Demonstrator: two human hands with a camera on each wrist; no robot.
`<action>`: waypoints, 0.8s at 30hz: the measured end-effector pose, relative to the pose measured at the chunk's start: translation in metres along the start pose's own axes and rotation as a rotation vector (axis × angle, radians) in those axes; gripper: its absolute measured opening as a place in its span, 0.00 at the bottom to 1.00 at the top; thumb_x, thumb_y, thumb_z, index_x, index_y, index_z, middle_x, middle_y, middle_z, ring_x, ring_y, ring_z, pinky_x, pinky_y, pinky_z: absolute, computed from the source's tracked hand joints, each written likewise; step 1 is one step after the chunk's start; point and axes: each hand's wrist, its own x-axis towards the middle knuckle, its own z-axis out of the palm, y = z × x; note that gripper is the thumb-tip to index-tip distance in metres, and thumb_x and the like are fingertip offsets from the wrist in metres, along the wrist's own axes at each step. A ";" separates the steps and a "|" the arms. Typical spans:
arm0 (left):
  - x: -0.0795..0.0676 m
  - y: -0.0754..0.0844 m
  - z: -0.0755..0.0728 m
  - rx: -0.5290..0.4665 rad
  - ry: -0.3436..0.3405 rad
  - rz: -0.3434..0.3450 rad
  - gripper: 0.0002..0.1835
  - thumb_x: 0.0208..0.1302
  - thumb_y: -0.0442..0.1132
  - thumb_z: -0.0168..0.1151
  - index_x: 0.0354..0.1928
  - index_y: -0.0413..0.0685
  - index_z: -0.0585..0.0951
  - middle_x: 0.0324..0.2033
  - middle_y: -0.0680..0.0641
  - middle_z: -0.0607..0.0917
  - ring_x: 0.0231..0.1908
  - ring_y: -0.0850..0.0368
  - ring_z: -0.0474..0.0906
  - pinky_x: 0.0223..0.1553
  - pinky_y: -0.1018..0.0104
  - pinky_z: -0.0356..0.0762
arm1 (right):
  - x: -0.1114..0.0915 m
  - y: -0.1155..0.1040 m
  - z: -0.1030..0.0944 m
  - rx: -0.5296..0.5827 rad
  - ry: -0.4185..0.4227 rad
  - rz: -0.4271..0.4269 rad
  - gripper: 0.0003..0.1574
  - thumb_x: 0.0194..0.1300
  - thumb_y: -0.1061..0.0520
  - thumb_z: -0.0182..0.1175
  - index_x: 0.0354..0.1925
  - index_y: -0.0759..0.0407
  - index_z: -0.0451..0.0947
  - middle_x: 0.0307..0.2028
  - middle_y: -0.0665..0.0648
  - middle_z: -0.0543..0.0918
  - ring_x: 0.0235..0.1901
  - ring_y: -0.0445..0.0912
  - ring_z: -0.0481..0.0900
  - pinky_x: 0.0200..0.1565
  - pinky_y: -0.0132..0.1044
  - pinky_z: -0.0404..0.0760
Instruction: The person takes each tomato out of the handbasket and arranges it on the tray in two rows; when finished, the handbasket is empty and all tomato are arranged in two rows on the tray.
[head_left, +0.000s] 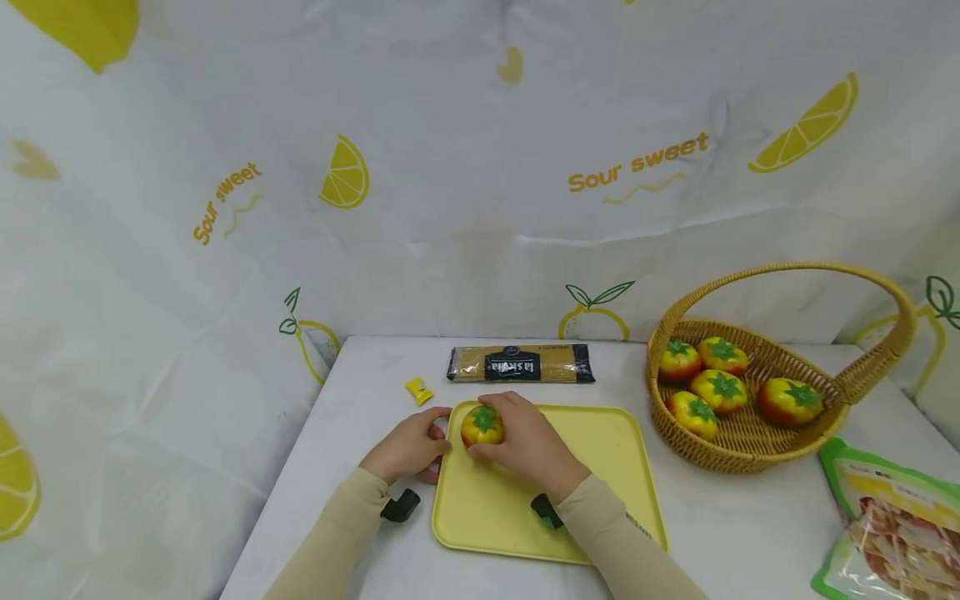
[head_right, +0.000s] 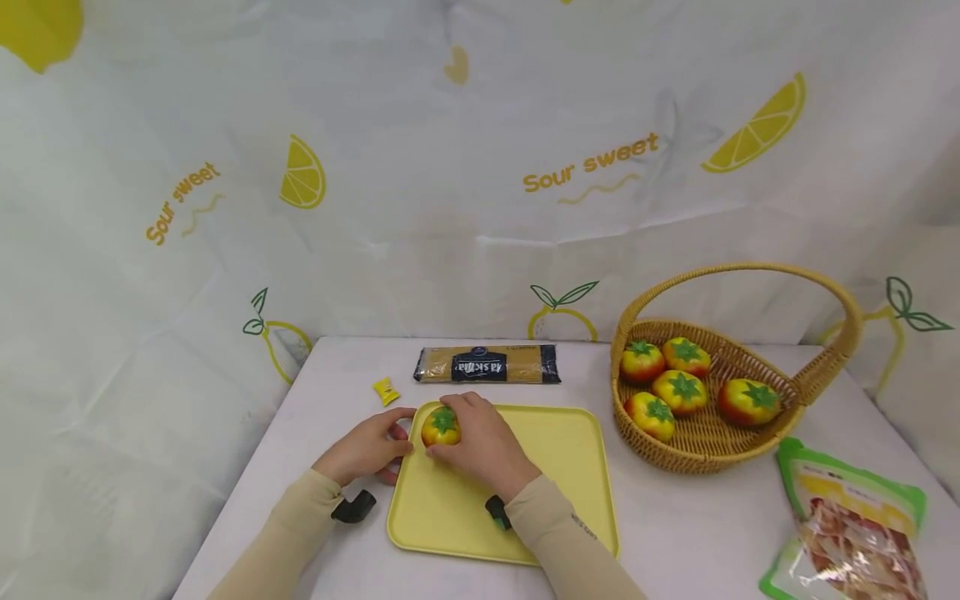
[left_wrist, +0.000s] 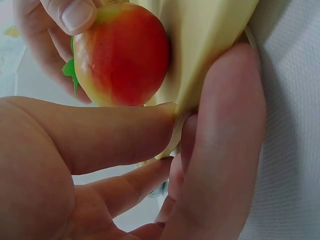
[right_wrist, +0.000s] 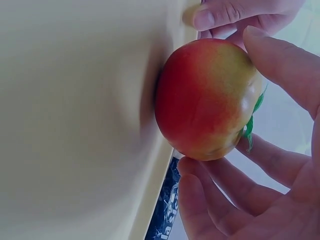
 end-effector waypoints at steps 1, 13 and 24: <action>0.001 0.001 0.001 0.001 -0.005 0.000 0.33 0.76 0.37 0.66 0.80 0.54 0.70 0.47 0.43 0.80 0.37 0.52 0.84 0.31 0.62 0.93 | -0.001 0.001 -0.001 -0.007 0.002 0.006 0.46 0.62 0.42 0.81 0.73 0.52 0.77 0.67 0.56 0.81 0.58 0.50 0.82 0.67 0.52 0.86; 0.007 0.000 0.002 0.011 -0.002 -0.014 0.34 0.75 0.37 0.68 0.79 0.56 0.71 0.48 0.44 0.80 0.38 0.52 0.84 0.30 0.62 0.92 | -0.022 -0.002 -0.052 -0.066 0.084 0.039 0.47 0.64 0.39 0.78 0.75 0.50 0.75 0.72 0.58 0.77 0.69 0.59 0.78 0.71 0.60 0.81; 0.003 -0.005 -0.001 0.026 0.013 -0.003 0.33 0.75 0.36 0.67 0.79 0.52 0.71 0.48 0.44 0.80 0.37 0.52 0.83 0.30 0.62 0.92 | -0.085 0.048 -0.151 -0.287 0.179 0.020 0.38 0.70 0.44 0.75 0.71 0.57 0.78 0.66 0.62 0.82 0.63 0.61 0.82 0.63 0.63 0.85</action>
